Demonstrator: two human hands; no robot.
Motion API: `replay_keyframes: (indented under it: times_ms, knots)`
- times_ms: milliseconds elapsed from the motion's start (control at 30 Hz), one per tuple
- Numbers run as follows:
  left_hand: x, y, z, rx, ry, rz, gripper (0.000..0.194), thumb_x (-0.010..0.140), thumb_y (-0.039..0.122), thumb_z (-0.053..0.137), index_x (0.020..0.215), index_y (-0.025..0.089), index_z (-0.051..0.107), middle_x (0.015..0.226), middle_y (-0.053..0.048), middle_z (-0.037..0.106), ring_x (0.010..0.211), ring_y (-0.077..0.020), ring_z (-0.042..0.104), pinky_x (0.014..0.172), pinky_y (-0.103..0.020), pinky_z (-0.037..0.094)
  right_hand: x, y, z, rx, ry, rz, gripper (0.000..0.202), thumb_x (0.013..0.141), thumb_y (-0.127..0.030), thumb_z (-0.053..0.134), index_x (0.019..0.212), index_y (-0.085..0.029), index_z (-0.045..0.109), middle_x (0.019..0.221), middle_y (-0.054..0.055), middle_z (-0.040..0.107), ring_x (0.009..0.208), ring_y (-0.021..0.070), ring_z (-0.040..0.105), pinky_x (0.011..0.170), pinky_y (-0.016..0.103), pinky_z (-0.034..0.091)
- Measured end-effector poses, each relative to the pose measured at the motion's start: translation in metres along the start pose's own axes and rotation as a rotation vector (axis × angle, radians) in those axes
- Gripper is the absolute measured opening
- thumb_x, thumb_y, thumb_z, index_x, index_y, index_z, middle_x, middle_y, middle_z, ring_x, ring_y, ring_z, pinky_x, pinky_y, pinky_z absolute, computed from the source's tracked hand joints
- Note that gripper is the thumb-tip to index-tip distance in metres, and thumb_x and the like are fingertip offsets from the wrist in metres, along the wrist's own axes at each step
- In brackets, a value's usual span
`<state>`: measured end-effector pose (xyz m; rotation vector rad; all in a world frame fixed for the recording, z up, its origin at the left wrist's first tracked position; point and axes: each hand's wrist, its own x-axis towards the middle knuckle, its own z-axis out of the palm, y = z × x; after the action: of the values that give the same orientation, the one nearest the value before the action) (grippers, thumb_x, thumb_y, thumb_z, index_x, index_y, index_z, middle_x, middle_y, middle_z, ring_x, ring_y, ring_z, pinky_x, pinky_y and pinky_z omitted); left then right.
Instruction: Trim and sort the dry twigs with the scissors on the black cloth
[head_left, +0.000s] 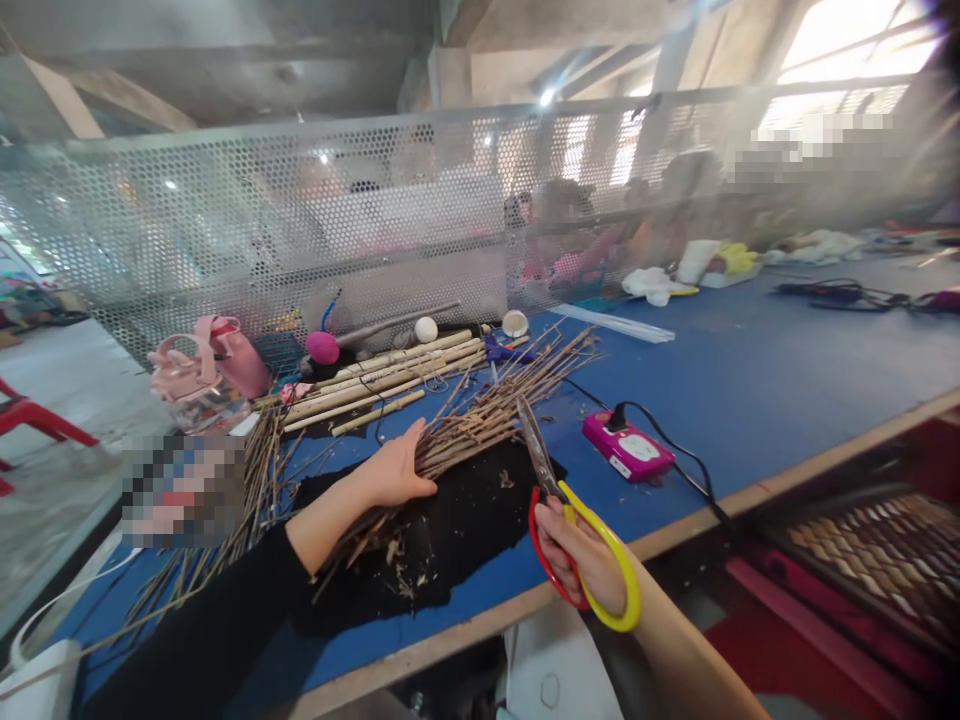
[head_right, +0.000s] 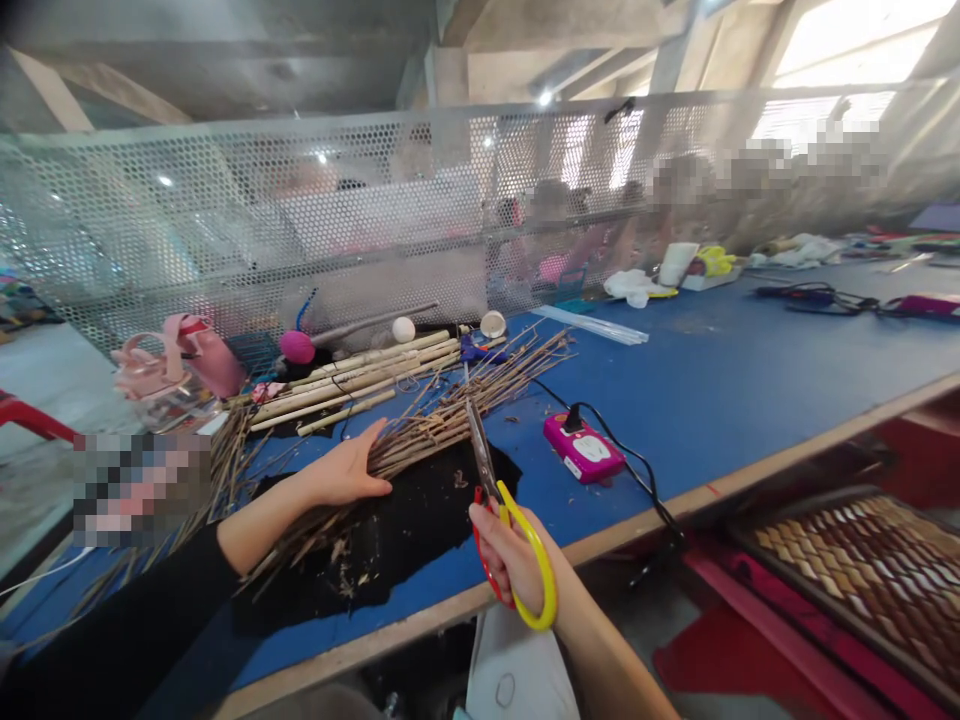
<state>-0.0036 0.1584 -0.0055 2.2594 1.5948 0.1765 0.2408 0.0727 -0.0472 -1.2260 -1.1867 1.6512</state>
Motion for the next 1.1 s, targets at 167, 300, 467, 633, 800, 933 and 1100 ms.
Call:
replay_keyframes:
  times_ms: [167, 300, 467, 633, 800, 933, 1100]
  knots:
    - [-0.005, -0.004, -0.014, -0.006, 0.034, 0.055, 0.093, 0.064, 0.025, 0.061, 0.144, 0.012, 0.015, 0.144, -0.014, 0.036, 0.127, -0.0246, 0.041, 0.105, -0.031, 0.031, 0.001, -0.003, 0.0, 0.019, -0.02, -0.013, 0.06, 0.067, -0.072, 0.053, 0.047, -0.019, 0.031, 0.032, -0.009, 0.028, 0.024, 0.0031, 0.028, 0.026, 0.017, 0.022]
    - [-0.022, -0.008, -0.023, 0.123, 0.049, 0.045, 0.099, 0.062, 0.036, 0.066, 0.143, 0.01, 0.016, 0.146, -0.018, 0.03, 0.131, -0.0296, 0.034, 0.106, -0.037, 0.029, 0.001, 0.0, 0.001, -0.007, 0.002, -0.024, 0.058, 0.067, -0.071, 0.052, 0.049, -0.02, 0.03, 0.034, -0.009, 0.028, 0.025, 0.0034, 0.027, 0.027, 0.017, 0.022]
    - [-0.045, -0.019, -0.01, 0.233, -0.084, -0.157, 0.108, 0.056, 0.056, 0.067, 0.142, 0.01, 0.02, 0.143, -0.024, 0.032, 0.129, -0.0399, 0.033, 0.1, -0.049, 0.033, -0.003, -0.006, -0.005, -0.162, -0.052, -0.07, 0.055, 0.073, -0.07, 0.045, 0.051, -0.021, 0.031, 0.038, -0.008, 0.029, 0.03, 0.0049, 0.027, 0.031, 0.02, 0.024]
    - [-0.052, -0.029, -0.003, 0.186, 0.052, -0.075, 0.088, 0.068, 0.035, 0.06, 0.142, 0.009, 0.019, 0.139, -0.02, 0.041, 0.123, -0.0304, 0.045, 0.098, -0.037, 0.038, -0.009, -0.042, -0.028, -0.831, -0.014, -0.356, 0.042, 0.075, -0.058, 0.052, 0.061, -0.019, 0.044, 0.05, -0.004, 0.045, 0.047, 0.0091, 0.041, 0.045, 0.022, 0.029]
    - [-0.05, -0.046, -0.014, 0.114, 0.11, -0.062, 0.084, 0.066, 0.034, 0.065, 0.139, 0.015, 0.028, 0.139, -0.015, 0.044, 0.121, -0.0282, 0.048, 0.099, -0.035, 0.037, -0.004, -0.063, -0.049, -1.455, 0.007, -0.323, 0.037, 0.068, -0.057, 0.061, 0.073, -0.021, 0.06, 0.07, 0.002, 0.063, 0.063, 0.017, 0.056, 0.054, 0.025, 0.032]
    - [-0.054, -0.056, -0.02, 0.116, 0.088, -0.047, 0.064, 0.069, 0.037, 0.062, 0.128, 0.018, 0.046, 0.126, -0.011, 0.057, 0.113, -0.0267, 0.054, 0.095, -0.033, 0.04, -0.007, -0.052, -0.07, -1.571, 0.251, -0.063, 0.043, 0.076, -0.061, 0.048, 0.072, -0.02, 0.061, 0.07, 0.01, 0.066, 0.063, 0.0224, 0.061, 0.052, 0.028, 0.032]
    - [-0.058, -0.059, -0.024, 0.129, -0.061, -0.089, 0.07, 0.06, 0.056, 0.065, 0.118, 0.017, 0.056, 0.119, -0.013, 0.06, 0.105, -0.0289, 0.058, 0.09, -0.034, 0.043, -0.008, -0.038, -0.086, -1.649, 0.295, 0.055, 0.035, 0.08, -0.048, 0.048, 0.071, -0.016, 0.059, 0.069, 0.012, 0.066, 0.064, 0.0241, 0.063, 0.052, 0.029, 0.035]
